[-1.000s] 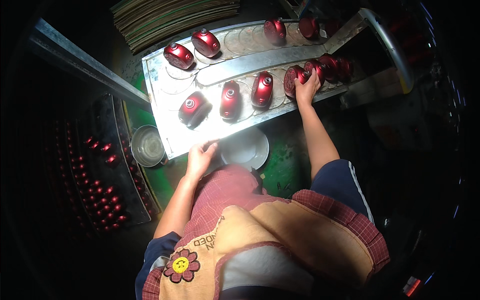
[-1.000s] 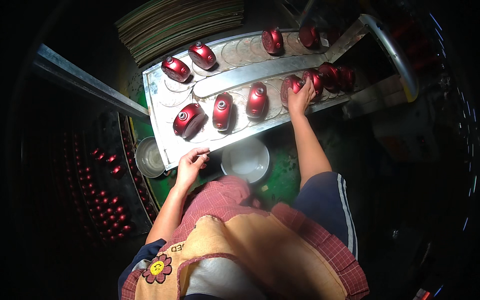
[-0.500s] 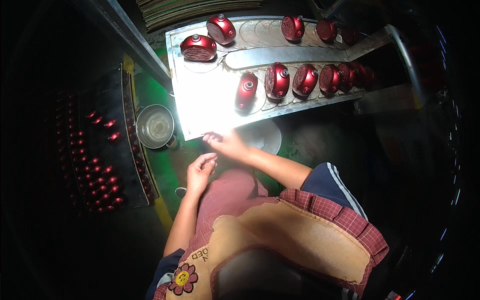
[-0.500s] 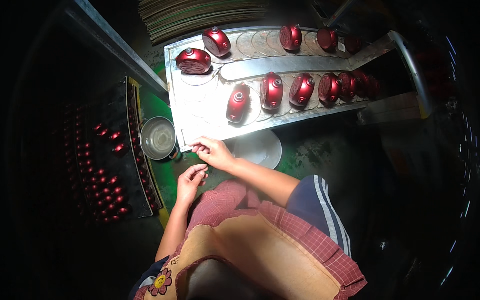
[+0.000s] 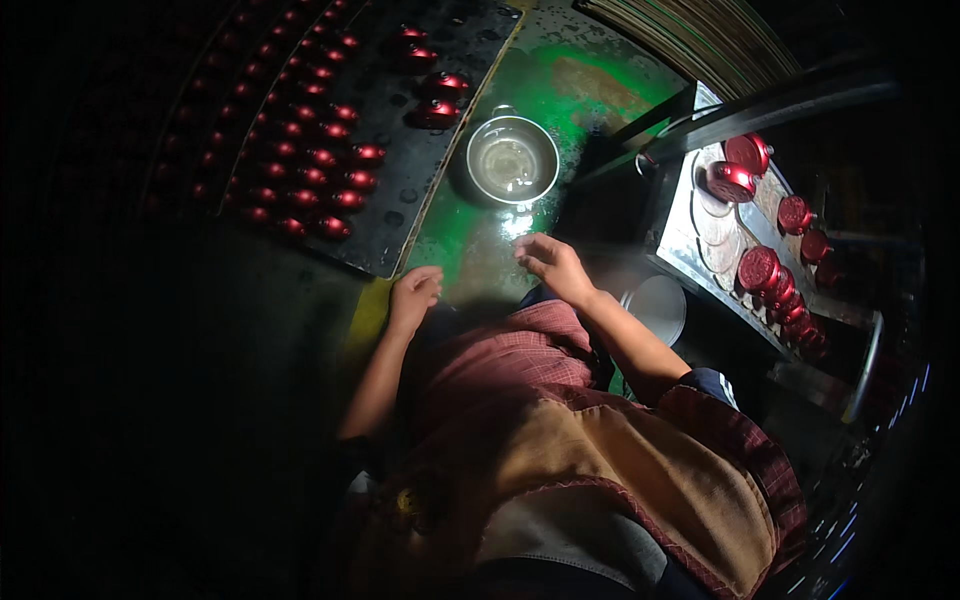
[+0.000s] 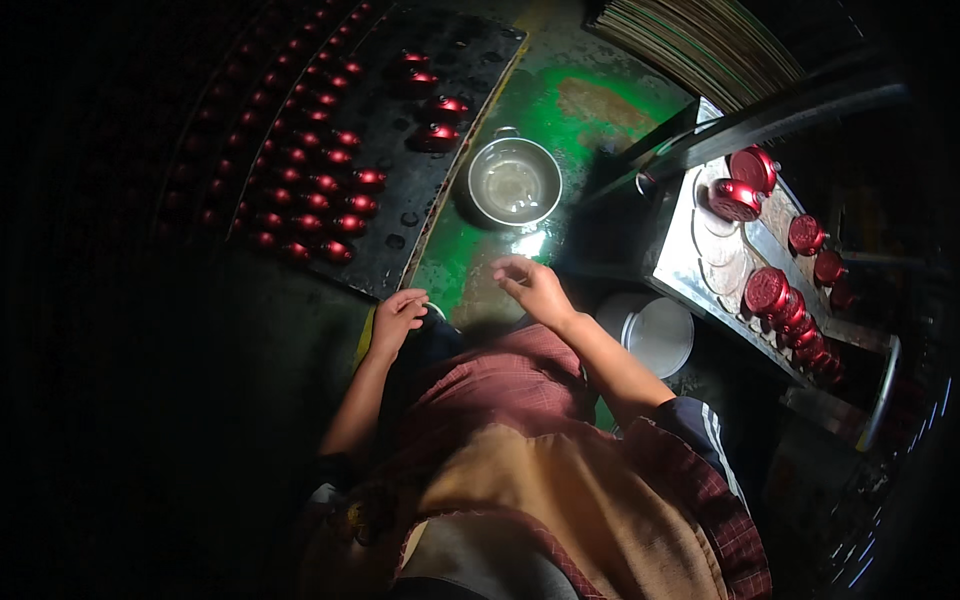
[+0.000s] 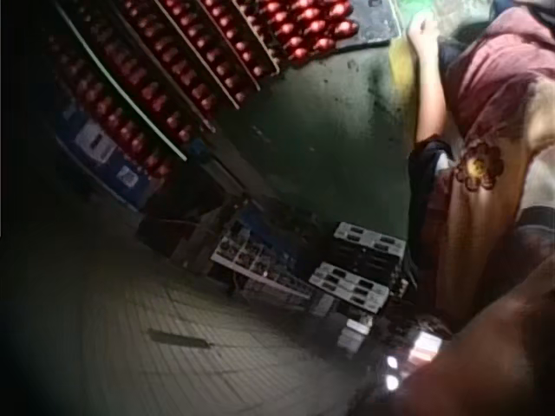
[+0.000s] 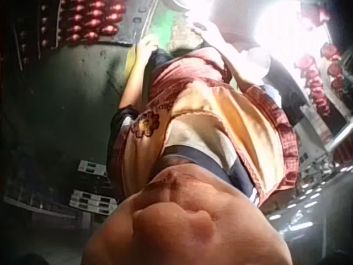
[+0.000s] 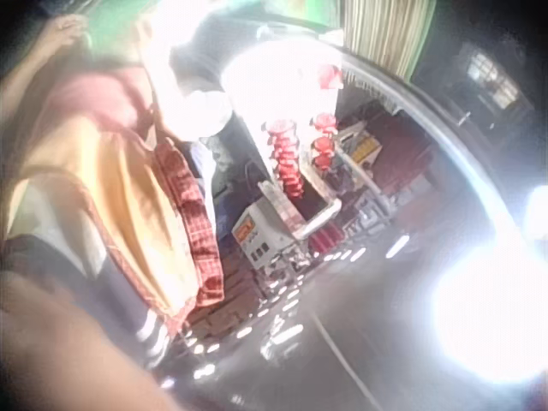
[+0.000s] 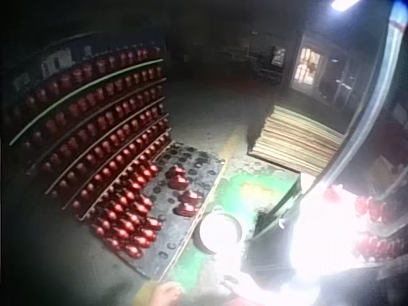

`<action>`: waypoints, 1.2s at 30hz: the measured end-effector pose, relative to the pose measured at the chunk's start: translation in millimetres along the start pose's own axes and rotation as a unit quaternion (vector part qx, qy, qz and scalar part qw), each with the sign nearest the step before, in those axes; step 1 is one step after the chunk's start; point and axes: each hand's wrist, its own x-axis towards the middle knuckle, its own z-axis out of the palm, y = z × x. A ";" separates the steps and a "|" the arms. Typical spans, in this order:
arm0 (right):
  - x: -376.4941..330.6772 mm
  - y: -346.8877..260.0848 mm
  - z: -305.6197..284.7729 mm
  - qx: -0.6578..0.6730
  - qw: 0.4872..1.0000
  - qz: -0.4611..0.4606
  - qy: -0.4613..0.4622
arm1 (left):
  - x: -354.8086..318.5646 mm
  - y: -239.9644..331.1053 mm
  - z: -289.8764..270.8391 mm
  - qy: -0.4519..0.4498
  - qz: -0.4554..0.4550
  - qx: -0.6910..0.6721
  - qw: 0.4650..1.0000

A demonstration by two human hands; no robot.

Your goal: The person repeatedly picks up red cylindrical containers from a tray and places them onto a metal tray with circular indentations. The person handles the containers one at a time, moving them between trays in a repetitive sequence.

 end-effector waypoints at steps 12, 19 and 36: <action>224.9 25.7 142.1 -0.361 0.917 -0.094 -0.143 | 106.1 -137.1 -223.1 0.364 0.057 0.099 0.924; 469.9 118.7 259.6 -0.471 0.843 -0.229 -0.122 | 270.1 -145.0 -232.5 0.452 0.041 0.250 0.855; 521.7 137.8 200.5 -0.255 0.939 -0.209 -0.097 | 241.1 -152.6 -249.9 0.451 0.058 0.151 0.878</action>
